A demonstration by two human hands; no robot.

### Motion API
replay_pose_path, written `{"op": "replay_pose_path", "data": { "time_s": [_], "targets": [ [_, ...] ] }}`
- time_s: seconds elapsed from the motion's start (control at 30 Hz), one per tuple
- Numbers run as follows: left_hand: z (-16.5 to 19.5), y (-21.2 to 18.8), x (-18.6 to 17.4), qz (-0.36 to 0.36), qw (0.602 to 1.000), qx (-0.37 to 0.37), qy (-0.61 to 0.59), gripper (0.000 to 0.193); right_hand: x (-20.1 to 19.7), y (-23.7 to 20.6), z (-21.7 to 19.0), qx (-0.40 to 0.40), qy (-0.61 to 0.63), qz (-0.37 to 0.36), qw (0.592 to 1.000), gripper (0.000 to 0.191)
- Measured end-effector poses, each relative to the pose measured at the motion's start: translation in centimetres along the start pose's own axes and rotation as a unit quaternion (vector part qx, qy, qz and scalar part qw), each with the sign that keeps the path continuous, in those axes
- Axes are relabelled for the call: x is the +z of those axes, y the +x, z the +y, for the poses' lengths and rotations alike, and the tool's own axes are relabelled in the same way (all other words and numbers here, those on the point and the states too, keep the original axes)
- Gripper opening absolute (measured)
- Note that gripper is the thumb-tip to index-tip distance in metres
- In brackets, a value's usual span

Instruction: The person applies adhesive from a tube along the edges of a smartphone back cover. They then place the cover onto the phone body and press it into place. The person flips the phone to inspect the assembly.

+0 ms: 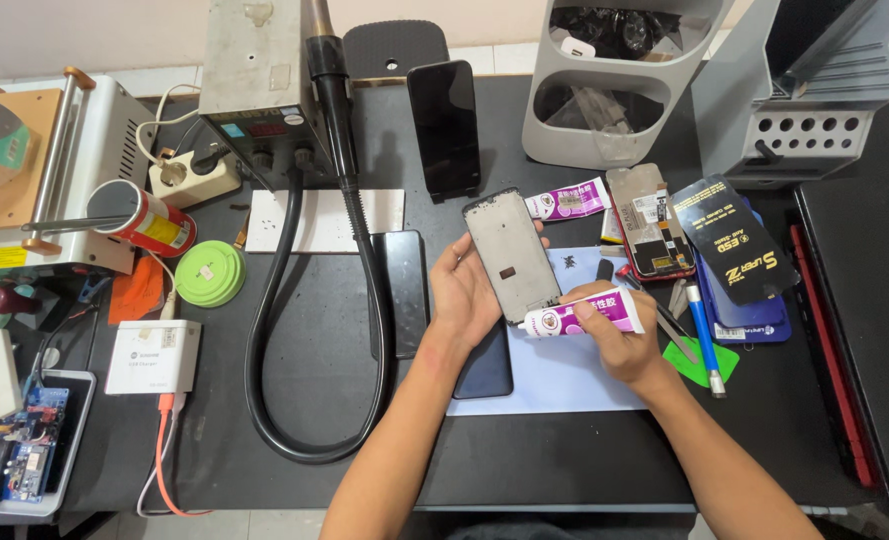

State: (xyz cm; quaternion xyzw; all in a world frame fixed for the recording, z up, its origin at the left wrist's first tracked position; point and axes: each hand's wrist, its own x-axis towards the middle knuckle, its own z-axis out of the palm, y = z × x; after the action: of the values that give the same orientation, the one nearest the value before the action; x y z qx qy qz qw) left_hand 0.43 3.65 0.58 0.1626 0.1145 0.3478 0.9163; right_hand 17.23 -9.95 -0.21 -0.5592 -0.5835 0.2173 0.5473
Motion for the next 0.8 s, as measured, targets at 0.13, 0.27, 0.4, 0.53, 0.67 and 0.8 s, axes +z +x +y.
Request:
{"op": "replay_pose_path", "data": {
  "time_s": [0.13,0.27,0.4,0.53,0.67,0.8],
  "targets": [
    [0.00,-0.01,0.02,-0.001,1.000,-0.001,0.001,0.064,0.15,-0.08,0.09,0.000,0.008,-0.002,1.000,0.026],
    [0.03,-0.06,0.13,0.001,1.000,0.000,0.009,0.064,0.37,-0.11,0.13,0.002,-0.001,-0.013,1.000,0.027],
    [0.04,-0.10,0.21,0.006,1.000,0.004,0.020,0.064,0.20,-0.06,0.07,-0.001,0.003,-0.009,1.000,0.026],
    [0.03,-0.08,0.15,0.006,1.000,0.000,0.011,0.064,0.35,-0.05,-0.04,0.009,-0.001,-0.006,1.000,0.027],
    [0.01,-0.01,-0.02,-0.004,1.000,-0.001,0.002,0.064,0.45,-0.06,-0.12,0.006,-0.021,-0.009,1.000,0.027],
    [0.02,0.00,-0.10,-0.004,1.000,0.002,0.007,0.064,0.39,-0.09,-0.06,-0.015,0.000,-0.008,1.000,0.026]
  ]
}}
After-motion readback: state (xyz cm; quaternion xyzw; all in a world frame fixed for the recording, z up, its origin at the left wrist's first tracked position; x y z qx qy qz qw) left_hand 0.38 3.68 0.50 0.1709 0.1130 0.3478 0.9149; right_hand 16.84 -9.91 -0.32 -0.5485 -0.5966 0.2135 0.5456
